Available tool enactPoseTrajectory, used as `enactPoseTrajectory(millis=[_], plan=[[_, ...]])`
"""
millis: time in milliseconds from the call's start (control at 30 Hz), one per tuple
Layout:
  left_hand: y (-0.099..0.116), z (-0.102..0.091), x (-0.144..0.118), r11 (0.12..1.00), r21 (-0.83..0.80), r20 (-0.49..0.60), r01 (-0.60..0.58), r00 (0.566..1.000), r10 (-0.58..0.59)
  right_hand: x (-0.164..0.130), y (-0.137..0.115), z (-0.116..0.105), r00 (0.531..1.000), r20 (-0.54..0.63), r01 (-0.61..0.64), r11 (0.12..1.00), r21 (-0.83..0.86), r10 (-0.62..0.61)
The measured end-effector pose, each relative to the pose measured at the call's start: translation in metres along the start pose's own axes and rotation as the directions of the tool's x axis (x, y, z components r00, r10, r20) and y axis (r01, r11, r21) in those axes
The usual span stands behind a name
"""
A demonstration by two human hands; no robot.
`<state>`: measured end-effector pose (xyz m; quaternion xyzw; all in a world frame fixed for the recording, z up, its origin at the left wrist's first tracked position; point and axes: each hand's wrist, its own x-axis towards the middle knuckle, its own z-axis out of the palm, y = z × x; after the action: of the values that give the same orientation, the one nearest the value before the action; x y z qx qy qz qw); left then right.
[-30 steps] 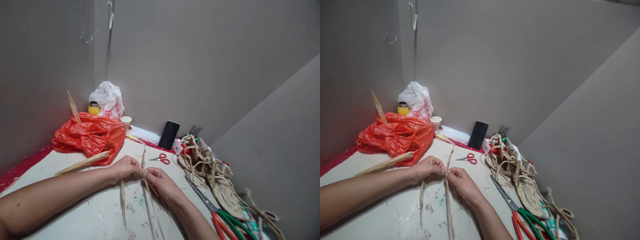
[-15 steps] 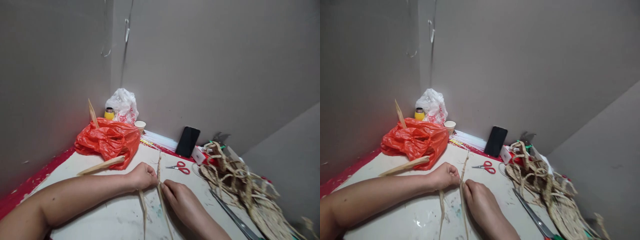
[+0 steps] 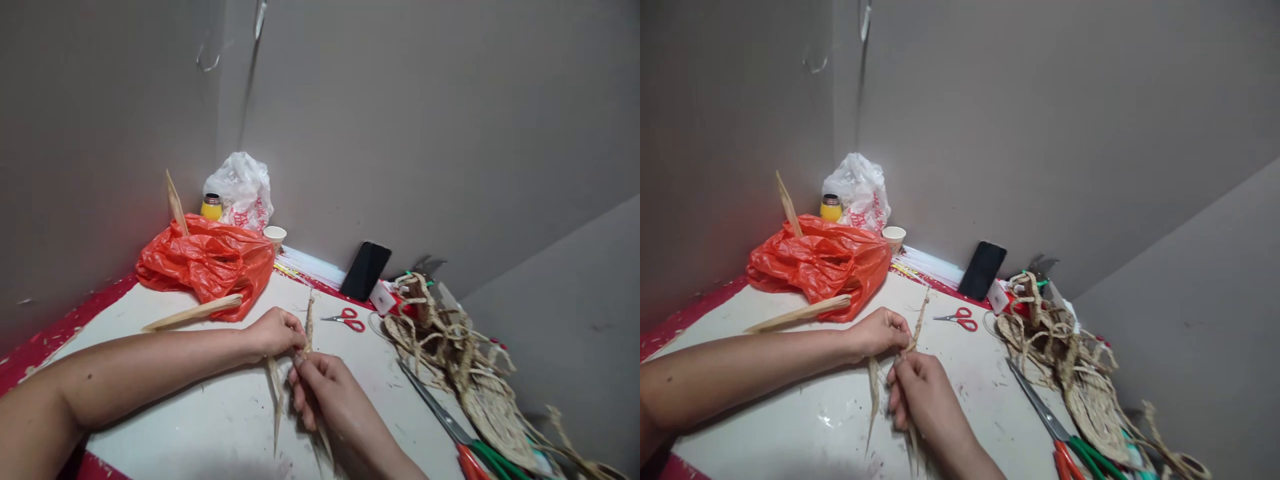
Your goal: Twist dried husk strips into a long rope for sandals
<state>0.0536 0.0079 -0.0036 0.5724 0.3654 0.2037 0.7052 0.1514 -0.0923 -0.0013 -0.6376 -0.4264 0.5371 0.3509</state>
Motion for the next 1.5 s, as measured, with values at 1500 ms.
enactPoseTrajectory(millis=[1500], plan=[[0.008, -0.006, 0.002, 0.998, -0.007, 0.105, -0.062, 0.993, 0.062, 0.017, -0.010, -0.043, 0.974, 0.226, -0.135, 0.871, 0.472, 0.029]])
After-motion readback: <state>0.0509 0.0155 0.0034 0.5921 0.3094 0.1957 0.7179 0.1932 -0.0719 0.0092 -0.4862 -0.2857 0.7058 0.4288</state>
